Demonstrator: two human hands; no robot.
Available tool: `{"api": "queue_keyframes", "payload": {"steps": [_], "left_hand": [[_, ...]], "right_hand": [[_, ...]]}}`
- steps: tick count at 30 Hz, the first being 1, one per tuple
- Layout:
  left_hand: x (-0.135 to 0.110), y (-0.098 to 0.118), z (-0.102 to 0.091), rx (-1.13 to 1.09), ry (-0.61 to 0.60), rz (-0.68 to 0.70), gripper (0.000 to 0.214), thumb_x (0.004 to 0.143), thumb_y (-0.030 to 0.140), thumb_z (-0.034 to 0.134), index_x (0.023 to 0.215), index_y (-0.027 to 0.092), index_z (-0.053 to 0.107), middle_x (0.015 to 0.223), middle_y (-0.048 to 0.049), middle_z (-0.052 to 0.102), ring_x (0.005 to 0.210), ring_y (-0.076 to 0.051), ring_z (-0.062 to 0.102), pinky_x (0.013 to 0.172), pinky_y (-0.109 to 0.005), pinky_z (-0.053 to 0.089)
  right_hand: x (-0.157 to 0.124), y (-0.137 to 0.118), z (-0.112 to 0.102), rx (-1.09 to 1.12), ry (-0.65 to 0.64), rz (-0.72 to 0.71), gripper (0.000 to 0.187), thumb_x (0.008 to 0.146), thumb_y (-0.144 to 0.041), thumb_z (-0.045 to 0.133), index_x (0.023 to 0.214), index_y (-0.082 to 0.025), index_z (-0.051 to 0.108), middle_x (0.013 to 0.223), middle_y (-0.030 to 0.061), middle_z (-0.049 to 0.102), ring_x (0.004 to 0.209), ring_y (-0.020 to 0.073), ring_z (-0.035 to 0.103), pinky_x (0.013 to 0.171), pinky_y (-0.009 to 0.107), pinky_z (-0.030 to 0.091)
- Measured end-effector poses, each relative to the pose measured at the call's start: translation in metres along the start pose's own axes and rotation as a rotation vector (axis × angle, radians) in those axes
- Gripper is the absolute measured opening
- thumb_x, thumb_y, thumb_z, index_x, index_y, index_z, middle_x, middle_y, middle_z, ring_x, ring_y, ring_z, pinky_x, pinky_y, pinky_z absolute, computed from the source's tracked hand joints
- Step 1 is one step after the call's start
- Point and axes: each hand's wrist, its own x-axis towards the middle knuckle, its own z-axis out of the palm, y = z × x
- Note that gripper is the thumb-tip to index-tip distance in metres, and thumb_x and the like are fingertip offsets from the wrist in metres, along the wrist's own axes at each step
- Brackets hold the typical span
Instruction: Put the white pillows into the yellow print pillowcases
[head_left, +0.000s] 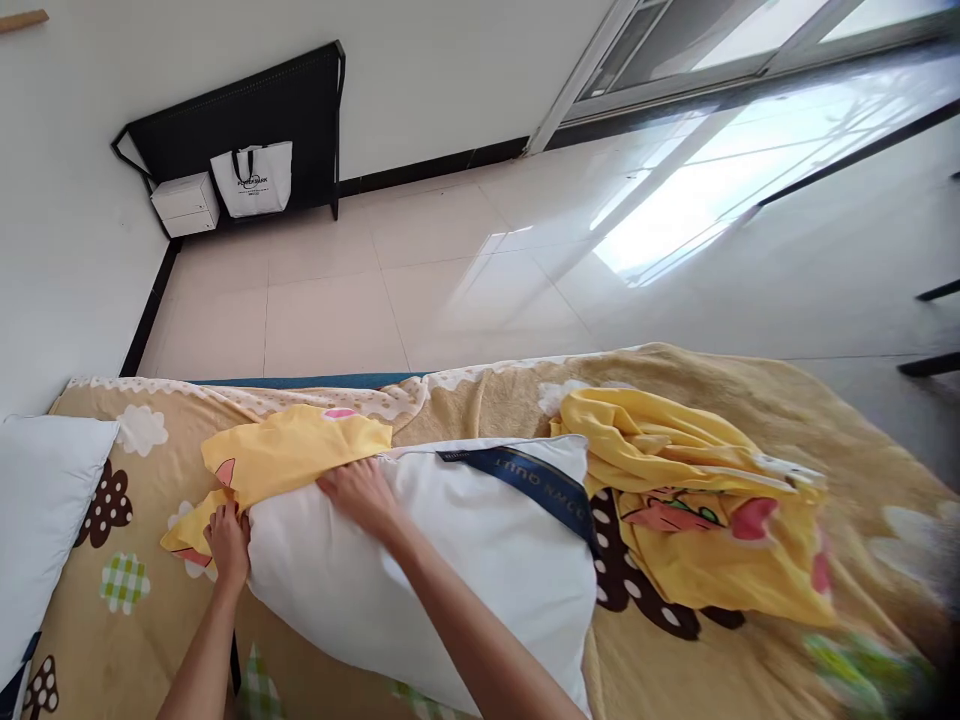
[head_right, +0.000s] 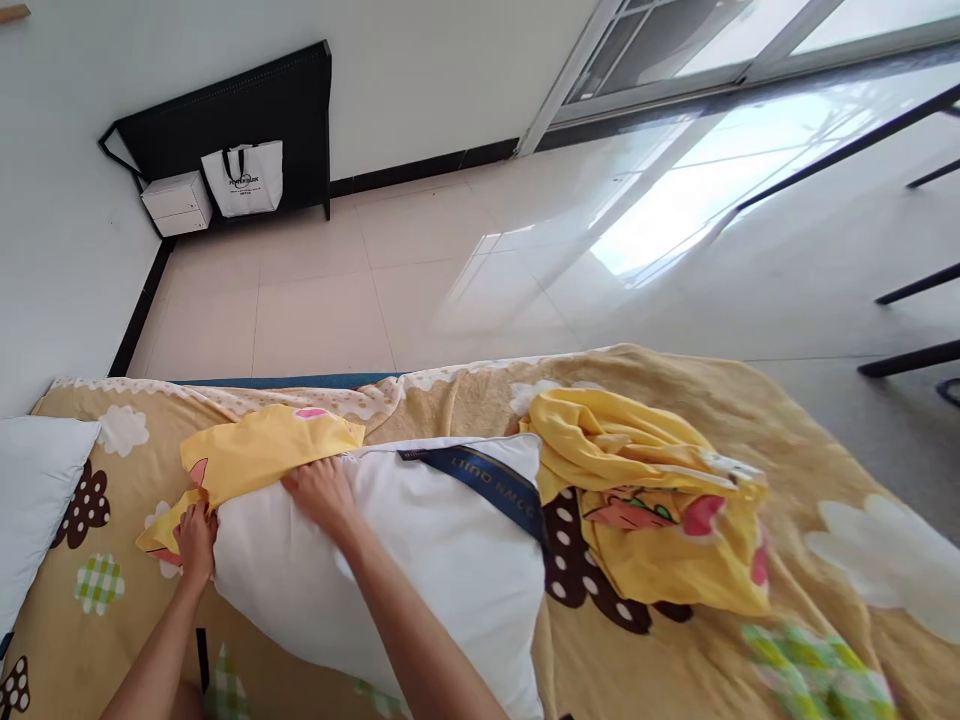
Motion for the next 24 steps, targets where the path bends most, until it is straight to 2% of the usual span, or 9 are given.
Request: {"api": "queue_keyframes", "payload": {"steps": [2,5,7,9,11,14,19,22,24], "left_hand": [[0.006,-0.002,0.006,-0.062,0.000,0.035,0.021,0.086,0.025,0.048,0.099,0.018,0.063,0.095,-0.0087,0.068,0.096,-0.027,0.062,0.083,-0.040,0.045],[-0.007,-0.013,0.006,-0.140,0.088,0.062,0.024,0.090,0.034,0.046,0.103,0.019,0.059,0.102,-0.0101,0.066,0.103,-0.026,0.060,0.092,-0.041,0.046],[-0.031,-0.022,0.005,-0.212,0.142,0.115,0.021,0.093,0.035,0.042,0.094,0.020,0.057,0.093,-0.0091,0.064,0.094,-0.024,0.061,0.087,-0.041,0.048],[-0.058,-0.028,0.006,-0.278,0.081,0.237,0.020,0.094,0.029,0.040,0.081,0.023,0.054,0.078,-0.0053,0.060,0.078,-0.022,0.060,0.073,-0.036,0.051],[-0.078,-0.029,0.012,-0.290,-0.067,0.377,0.019,0.089,0.021,0.043,0.075,0.024,0.054,0.074,-0.0038,0.060,0.073,-0.020,0.060,0.067,-0.034,0.051],[-0.084,-0.018,0.024,-0.186,-0.208,0.501,0.021,0.077,0.008,0.045,0.078,0.022,0.059,0.082,-0.0053,0.066,0.083,-0.022,0.063,0.075,-0.037,0.053],[-0.053,0.012,0.034,0.059,-0.210,0.502,0.045,0.075,0.000,0.038,0.109,0.017,0.062,0.111,-0.0115,0.068,0.115,-0.029,0.059,0.101,-0.054,0.042],[-0.035,0.026,0.031,0.211,-0.301,0.458,0.049,0.079,0.004,0.042,0.125,0.014,0.057,0.123,-0.0156,0.065,0.125,-0.032,0.054,0.109,-0.061,0.033],[-0.027,0.033,0.027,0.264,-0.398,0.431,0.048,0.080,0.008,0.047,0.127,0.014,0.057,0.122,-0.0176,0.065,0.124,-0.034,0.054,0.110,-0.063,0.030]], "right_hand": [[-0.045,-0.030,0.015,-0.045,0.005,-0.087,0.050,0.092,-0.022,0.049,0.142,-0.016,0.051,0.140,0.0154,0.057,0.136,0.0298,0.046,0.117,0.050,0.034],[-0.124,-0.066,0.060,-0.061,-0.001,-0.387,0.056,0.091,-0.018,0.047,0.147,-0.021,0.045,0.146,0.0095,0.054,0.141,0.0242,0.041,0.117,0.044,0.034],[-0.160,-0.071,0.092,-0.141,-0.021,-0.431,0.059,0.089,-0.018,0.049,0.148,-0.022,0.044,0.150,0.0083,0.049,0.142,0.0238,0.040,0.114,0.042,0.037],[-0.169,-0.060,0.112,-0.231,-0.003,-0.411,0.064,0.086,-0.009,0.045,0.149,-0.021,0.042,0.152,0.0060,0.047,0.141,0.0201,0.041,0.110,0.037,0.039],[-0.156,-0.041,0.115,-0.260,-0.015,-0.448,0.070,0.083,-0.001,0.042,0.150,-0.021,0.041,0.154,0.0037,0.045,0.141,0.0172,0.040,0.111,0.035,0.038],[-0.114,-0.017,0.094,-0.162,-0.175,-0.531,0.072,0.082,-0.003,0.048,0.151,-0.022,0.040,0.159,0.0053,0.037,0.146,0.0207,0.033,0.116,0.040,0.030],[-0.050,-0.007,0.058,0.056,-0.398,-0.341,0.076,0.075,-0.001,0.051,0.147,-0.026,0.046,0.157,0.0096,0.040,0.146,0.0213,0.033,0.118,0.046,0.024],[-0.028,-0.008,0.058,0.151,-0.423,-0.269,0.079,0.067,0.001,0.052,0.142,-0.024,0.052,0.154,0.0122,0.044,0.143,0.0235,0.039,0.115,0.047,0.027],[-0.021,-0.009,0.063,0.192,-0.418,-0.255,0.082,0.062,0.003,0.048,0.139,-0.023,0.055,0.152,0.0112,0.047,0.142,0.0235,0.041,0.114,0.047,0.030]]}}
